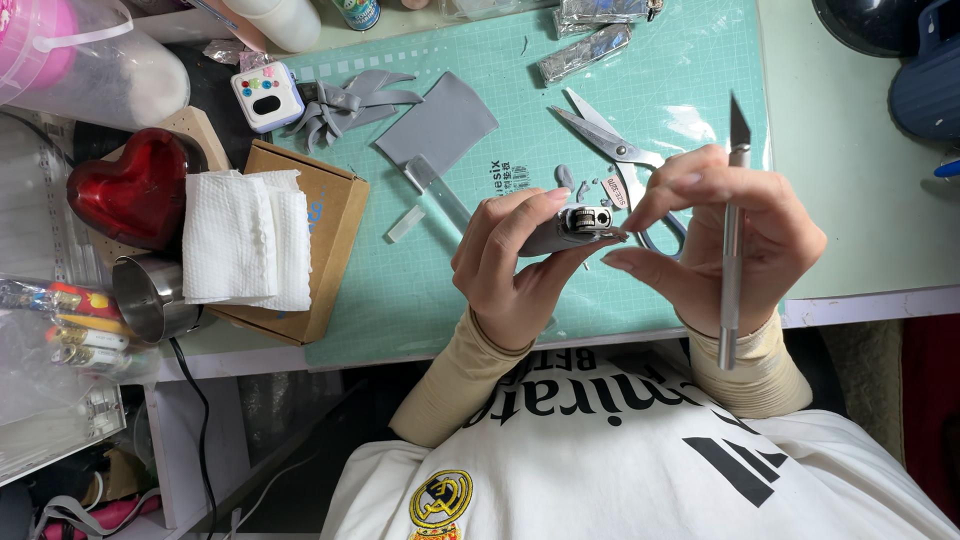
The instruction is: The person uses a metal sculpting tool to carve and refine a small gray clay object held in the left hand. They repeatedly scrape, smooth, and shape the surface, occasionally rotating the object to access different areas. The work is performed on a green cutting mat with scattered clay shavings and tools nearby.
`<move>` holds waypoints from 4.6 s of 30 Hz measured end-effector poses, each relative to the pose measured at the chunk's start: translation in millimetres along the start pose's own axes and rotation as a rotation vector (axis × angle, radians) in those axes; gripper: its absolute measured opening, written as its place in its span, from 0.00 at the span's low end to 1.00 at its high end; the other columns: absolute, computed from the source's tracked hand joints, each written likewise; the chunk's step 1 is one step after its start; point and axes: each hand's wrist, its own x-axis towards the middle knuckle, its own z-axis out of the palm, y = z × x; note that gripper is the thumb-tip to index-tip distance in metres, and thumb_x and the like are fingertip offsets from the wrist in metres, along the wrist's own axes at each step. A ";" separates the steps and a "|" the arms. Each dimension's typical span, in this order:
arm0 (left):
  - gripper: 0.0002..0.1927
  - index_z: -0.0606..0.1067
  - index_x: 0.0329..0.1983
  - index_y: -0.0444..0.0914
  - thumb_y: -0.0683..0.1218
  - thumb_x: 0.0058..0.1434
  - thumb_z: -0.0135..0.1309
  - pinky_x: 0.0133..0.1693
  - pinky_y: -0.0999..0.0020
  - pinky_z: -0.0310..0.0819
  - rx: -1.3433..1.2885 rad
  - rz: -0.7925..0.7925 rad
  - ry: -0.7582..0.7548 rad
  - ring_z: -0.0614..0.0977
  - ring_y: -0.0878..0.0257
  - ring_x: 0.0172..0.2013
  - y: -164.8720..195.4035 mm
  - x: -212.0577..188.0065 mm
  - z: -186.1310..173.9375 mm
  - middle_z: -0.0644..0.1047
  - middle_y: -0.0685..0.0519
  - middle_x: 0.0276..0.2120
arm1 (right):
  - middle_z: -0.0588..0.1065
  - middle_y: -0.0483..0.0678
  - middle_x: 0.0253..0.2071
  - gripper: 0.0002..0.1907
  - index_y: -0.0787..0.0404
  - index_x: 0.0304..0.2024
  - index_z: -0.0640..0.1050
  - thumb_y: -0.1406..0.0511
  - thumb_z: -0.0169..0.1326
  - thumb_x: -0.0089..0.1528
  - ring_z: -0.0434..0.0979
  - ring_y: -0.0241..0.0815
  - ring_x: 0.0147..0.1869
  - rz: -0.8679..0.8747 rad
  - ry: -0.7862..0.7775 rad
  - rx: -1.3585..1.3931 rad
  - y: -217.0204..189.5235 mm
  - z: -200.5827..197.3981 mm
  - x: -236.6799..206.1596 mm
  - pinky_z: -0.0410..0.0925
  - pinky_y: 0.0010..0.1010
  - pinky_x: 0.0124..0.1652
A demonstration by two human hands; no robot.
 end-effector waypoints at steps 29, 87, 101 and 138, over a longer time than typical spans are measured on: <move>0.24 0.75 0.54 0.41 0.37 0.57 0.70 0.38 0.68 0.74 0.217 0.113 0.058 0.80 0.62 0.40 -0.6 2.7 0.7 0.78 0.55 0.42 | 0.78 0.50 0.30 0.28 0.67 0.47 0.73 0.81 0.68 0.46 0.82 0.41 0.34 -0.118 -0.098 0.056 -5.2 9.9 -1.8 0.63 0.33 0.38; 0.14 0.66 0.64 0.38 0.49 0.83 0.45 0.34 0.75 0.69 -0.914 -0.487 -0.217 0.76 0.70 0.32 -8.8 -12.4 -8.3 0.75 0.51 0.36 | 0.75 0.54 0.29 0.21 0.69 0.52 0.76 0.55 0.49 0.75 0.70 0.38 0.25 0.009 0.209 0.202 50.7 -40.1 -41.7 0.61 0.24 0.26; 0.22 0.66 0.60 0.35 0.57 0.80 0.35 0.23 0.74 0.69 -1.426 -0.647 -0.456 0.72 0.67 0.21 -10.9 2.0 -9.7 0.71 0.49 0.36 | 0.80 0.58 0.35 0.15 0.67 0.45 0.79 0.60 0.61 0.66 0.82 0.49 0.39 0.002 0.203 0.206 14.7 1.3 -7.0 0.75 0.30 0.33; 0.16 0.64 0.64 0.36 0.46 0.79 0.52 0.34 0.78 0.69 -0.737 -0.441 -0.372 0.74 0.74 0.30 -25.6 -19.6 -4.5 0.75 0.56 0.34 | 0.75 0.53 0.31 0.08 0.66 0.39 0.73 0.68 0.57 0.69 0.84 0.45 0.37 0.140 0.125 0.344 24.8 19.7 -6.6 0.67 0.62 0.70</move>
